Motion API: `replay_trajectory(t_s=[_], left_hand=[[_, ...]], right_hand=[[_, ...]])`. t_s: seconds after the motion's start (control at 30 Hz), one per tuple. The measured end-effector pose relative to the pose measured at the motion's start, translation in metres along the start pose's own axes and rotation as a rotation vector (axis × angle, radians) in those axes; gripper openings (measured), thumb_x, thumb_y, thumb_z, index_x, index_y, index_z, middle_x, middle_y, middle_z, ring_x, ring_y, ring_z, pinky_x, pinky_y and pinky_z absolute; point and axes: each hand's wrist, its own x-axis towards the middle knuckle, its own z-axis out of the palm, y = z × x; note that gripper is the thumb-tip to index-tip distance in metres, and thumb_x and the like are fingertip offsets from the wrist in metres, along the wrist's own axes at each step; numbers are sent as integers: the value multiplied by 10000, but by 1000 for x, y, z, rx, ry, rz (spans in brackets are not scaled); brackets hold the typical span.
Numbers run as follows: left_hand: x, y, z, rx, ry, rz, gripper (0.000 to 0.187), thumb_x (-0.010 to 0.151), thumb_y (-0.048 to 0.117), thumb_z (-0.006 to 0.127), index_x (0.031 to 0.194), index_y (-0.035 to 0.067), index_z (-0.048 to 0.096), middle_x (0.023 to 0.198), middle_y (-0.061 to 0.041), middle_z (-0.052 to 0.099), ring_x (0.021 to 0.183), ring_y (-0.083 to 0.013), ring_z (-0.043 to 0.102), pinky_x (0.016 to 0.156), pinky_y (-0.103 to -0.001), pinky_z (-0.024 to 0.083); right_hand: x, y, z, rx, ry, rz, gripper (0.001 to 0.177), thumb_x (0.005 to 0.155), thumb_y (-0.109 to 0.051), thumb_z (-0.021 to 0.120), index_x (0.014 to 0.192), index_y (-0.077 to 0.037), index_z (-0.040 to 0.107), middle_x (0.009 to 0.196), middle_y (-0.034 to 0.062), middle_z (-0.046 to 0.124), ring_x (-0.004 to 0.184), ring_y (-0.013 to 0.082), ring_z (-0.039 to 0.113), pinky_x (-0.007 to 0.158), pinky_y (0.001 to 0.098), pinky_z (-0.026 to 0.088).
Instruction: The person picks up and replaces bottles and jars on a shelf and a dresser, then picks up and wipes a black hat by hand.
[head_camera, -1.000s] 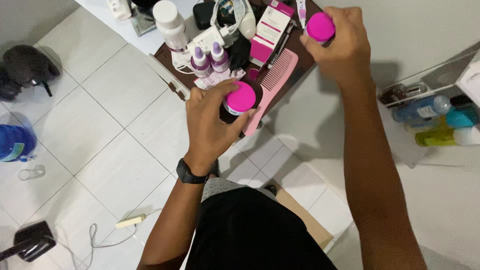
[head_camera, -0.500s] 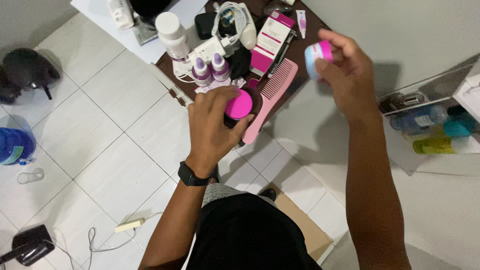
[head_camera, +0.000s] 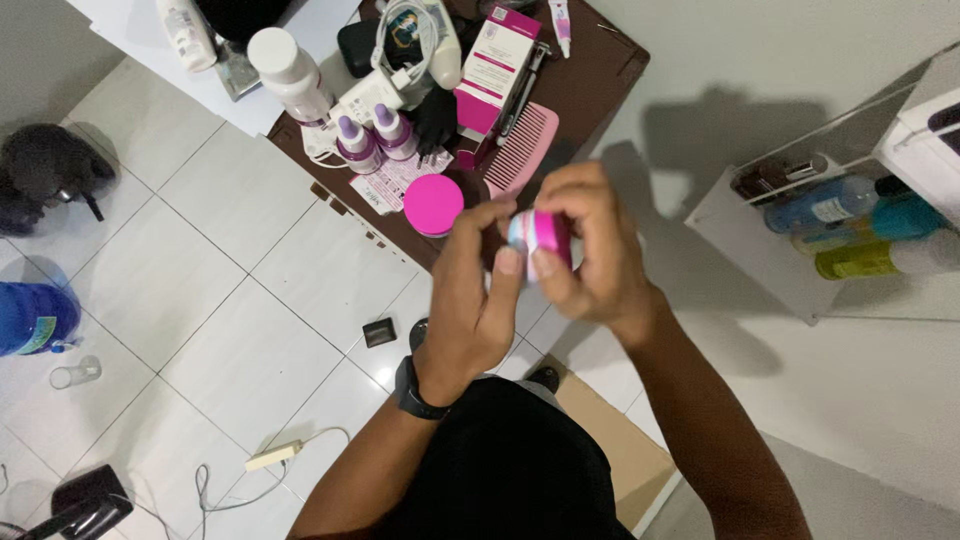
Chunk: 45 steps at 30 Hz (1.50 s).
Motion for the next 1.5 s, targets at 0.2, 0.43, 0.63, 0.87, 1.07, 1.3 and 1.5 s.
replay_trajectory(t_s=[0.2,0.43,0.63,0.87,1.07,1.3,1.5], left_hand=[[6,-20,16,-116,-217,12,377,1164,196,195,1259,-44,469,1162,-222,537,1070,-333,593,998,-404,467],[15,-24,35,11,-224,-7,334,1101,178,243,1172,-42,483,1072,-245,555,941,-388,597,872,-436,482],[23,-32,52,71,-169,29,347,1096,179,252,1123,-26,530,1015,-235,608,930,-406,607,841,-463,479],[40,-49,60,-569,-259,-264,507,1151,405,289,1025,20,593,810,-83,603,662,-180,551,589,-322,447],[42,-31,66,-834,-419,-720,624,1096,560,290,971,38,608,673,-40,586,433,-103,452,357,-237,327],[33,-32,97,-649,-460,-614,490,1004,526,433,1123,80,596,946,-38,669,775,-106,636,641,-275,532],[38,-49,122,-904,-567,-838,546,1025,545,405,1050,57,649,848,-71,690,700,-138,653,607,-283,528]], right_hand=[[6,-12,-1,-385,74,-374,325,1028,-340,501,1118,-28,483,977,149,558,745,286,592,646,420,498],[1,-18,-12,-477,125,-237,163,1017,-205,506,997,-45,525,836,118,541,666,293,535,638,446,451],[-7,-22,-7,-394,242,153,138,1010,-150,505,969,-27,551,743,120,571,616,279,593,602,431,482],[-13,-20,-23,-253,174,267,366,1006,-305,710,1122,11,567,871,128,667,743,219,690,655,335,543],[-37,-9,-52,162,25,317,411,951,-219,795,1257,-17,609,1026,80,720,842,146,700,708,285,573],[-66,-13,-69,218,198,617,396,895,-210,856,1085,-16,569,877,82,693,741,108,691,665,256,579],[-83,-27,-79,25,285,568,546,869,-212,888,1260,-4,569,902,37,689,806,89,685,698,238,555]])
